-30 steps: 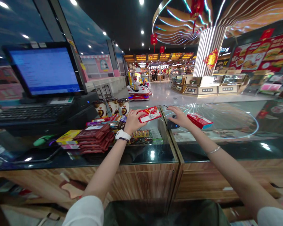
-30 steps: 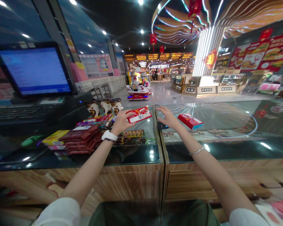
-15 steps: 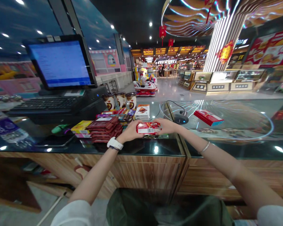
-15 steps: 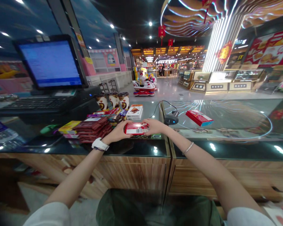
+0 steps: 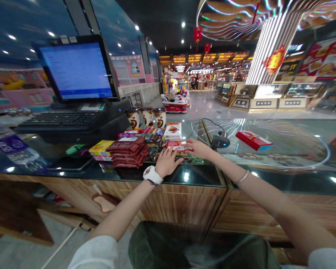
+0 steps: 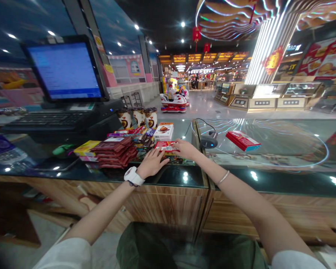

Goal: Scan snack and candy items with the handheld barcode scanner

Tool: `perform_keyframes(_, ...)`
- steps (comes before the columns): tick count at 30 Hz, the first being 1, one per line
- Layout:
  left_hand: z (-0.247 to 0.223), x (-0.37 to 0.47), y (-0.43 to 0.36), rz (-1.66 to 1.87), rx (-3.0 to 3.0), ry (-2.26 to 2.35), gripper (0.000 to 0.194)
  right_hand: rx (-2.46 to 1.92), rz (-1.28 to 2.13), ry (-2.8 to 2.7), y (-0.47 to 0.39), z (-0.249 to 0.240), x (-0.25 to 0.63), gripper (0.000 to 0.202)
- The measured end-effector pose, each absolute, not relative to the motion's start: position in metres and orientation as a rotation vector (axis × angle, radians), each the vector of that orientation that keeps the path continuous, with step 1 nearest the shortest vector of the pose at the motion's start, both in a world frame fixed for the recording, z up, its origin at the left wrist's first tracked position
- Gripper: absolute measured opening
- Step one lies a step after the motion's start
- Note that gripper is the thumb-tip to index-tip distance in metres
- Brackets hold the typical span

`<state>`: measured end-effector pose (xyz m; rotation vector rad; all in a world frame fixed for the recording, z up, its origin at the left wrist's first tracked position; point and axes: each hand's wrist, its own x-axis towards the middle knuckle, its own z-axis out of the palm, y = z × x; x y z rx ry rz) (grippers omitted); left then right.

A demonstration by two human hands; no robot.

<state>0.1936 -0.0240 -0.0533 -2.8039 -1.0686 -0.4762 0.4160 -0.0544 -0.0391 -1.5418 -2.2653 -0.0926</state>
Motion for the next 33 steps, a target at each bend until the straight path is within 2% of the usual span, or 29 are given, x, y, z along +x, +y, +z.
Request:
perform_keyframes(11,-0.022,0.208,-0.035,-0.103,-2.759,-1.250,0.068,-1.479,0.134,-2.302,-0.056,-0.050,0.429,0.049)
perform_keyframes(25,-0.021,0.218,-0.040,-0.262,-2.641,-1.246,0.060,-1.501,0.118,-2.268,-0.058,-0.047,0.424,0.064)
perform_keyframes(33,0.006,0.240,-0.048,-0.427,-2.628,-1.114,0.057,-1.353,-0.066,-2.106,-0.077,-0.006,0.456,0.058)
